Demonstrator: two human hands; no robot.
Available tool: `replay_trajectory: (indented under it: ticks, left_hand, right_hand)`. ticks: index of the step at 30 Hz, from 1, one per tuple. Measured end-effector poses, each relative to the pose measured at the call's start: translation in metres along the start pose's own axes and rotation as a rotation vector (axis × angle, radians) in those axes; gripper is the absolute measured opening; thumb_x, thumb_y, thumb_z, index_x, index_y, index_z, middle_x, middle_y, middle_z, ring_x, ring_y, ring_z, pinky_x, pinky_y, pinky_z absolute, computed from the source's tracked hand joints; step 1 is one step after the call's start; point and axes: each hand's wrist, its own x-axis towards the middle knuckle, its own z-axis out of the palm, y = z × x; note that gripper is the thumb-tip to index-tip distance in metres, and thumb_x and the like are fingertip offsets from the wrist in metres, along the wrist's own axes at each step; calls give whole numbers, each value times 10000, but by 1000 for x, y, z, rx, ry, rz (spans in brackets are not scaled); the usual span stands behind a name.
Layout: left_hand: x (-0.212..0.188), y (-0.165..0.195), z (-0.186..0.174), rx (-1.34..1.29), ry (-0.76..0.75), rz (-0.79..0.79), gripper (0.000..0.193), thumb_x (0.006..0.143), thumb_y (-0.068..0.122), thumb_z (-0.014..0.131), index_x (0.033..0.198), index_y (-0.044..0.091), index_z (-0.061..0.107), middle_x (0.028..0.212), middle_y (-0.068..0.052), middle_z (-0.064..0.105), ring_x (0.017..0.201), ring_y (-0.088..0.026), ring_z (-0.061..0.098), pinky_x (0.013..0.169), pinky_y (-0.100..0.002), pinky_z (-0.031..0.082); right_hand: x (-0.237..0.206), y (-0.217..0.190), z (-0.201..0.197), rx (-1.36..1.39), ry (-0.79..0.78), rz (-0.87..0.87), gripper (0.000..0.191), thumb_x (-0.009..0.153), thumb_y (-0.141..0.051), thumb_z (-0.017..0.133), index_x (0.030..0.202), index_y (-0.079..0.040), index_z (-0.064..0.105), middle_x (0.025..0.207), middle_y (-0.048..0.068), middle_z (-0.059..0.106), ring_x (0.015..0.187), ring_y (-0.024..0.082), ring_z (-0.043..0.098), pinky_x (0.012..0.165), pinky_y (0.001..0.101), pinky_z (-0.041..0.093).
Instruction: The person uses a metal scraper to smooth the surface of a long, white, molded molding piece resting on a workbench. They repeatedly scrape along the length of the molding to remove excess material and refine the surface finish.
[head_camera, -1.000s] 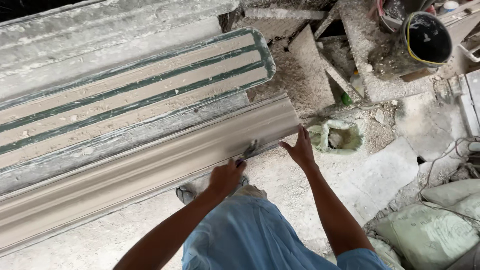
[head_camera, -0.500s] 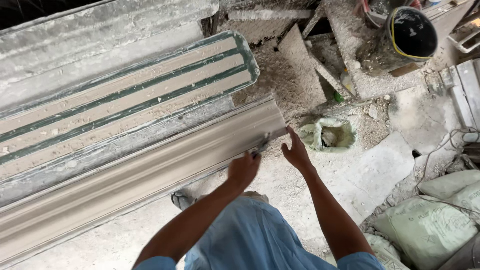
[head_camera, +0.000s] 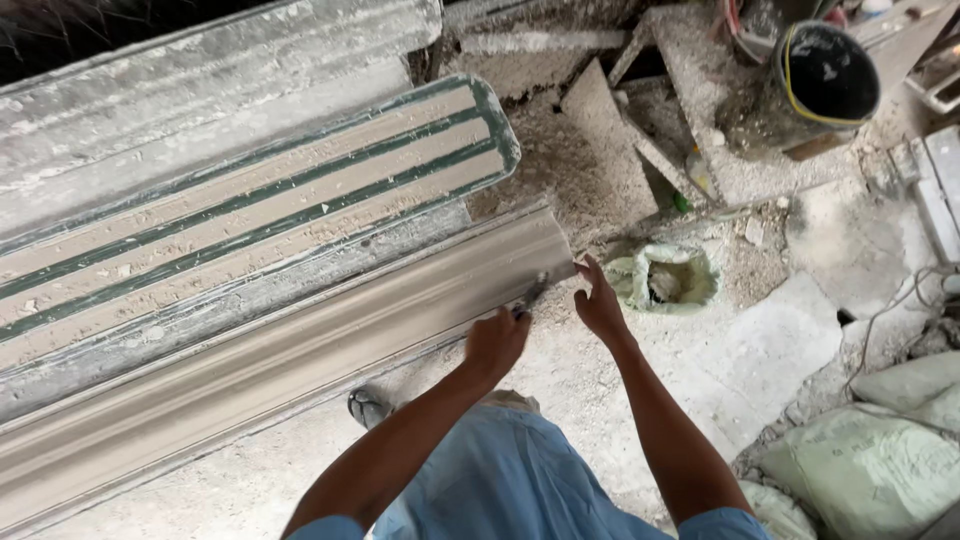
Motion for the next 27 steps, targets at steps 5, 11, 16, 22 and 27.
replay_trajectory:
  ticks: [5, 11, 16, 22, 27]
  left_hand:
    - [13, 16, 11, 246, 162, 232, 171, 990, 138, 548, 1029, 9, 653, 831, -208, 645, 596, -333, 687, 439, -470, 536]
    - [2, 9, 6, 186, 103, 150, 175, 974, 132, 560, 1057, 11, 656, 874, -233, 643, 633, -357, 705, 453, -476, 563]
    - [-6, 9, 1, 154, 68, 169, 242, 968, 132, 539, 1168, 43, 643, 859, -229, 654, 655, -352, 722, 466, -498, 568]
    - [3, 15, 0, 93, 65, 125, 247, 1012, 194, 508, 1137, 42, 658, 837, -235, 664, 630, -383, 719, 451, -510, 570]
    - [24, 37, -2, 180, 46, 166, 229, 1016, 174, 534, 965, 28, 703, 901, -208, 705, 744, -336, 734, 552, -476, 583]
  right_hand:
    - [0, -9, -15, 22, -53, 147, 763, 882, 53, 469, 1599, -107, 264, 1570, 104, 540, 1191, 397, 560, 971, 447, 482]
    - [-11, 2, -16, 184, -45, 152, 663, 955, 2, 514, 1580, -85, 308, 1591, 123, 487, 1374, 350, 453, 1031, 403, 459]
    - [-19, 7, -12, 238, -32, 157, 616, 992, -85, 546, 1570, -79, 335, 1562, 162, 491, 1430, 328, 475, 1097, 374, 442]
    - [-20, -15, -3, 329, -48, 252, 594, 1014, -132, 520, 1575, -70, 336, 1555, 171, 497, 1372, 303, 543, 1057, 383, 491]
    - [-23, -28, 7, 476, 12, 174, 600, 997, -87, 472, 1574, -46, 315, 1550, 174, 502, 1340, 252, 551, 1032, 346, 496]
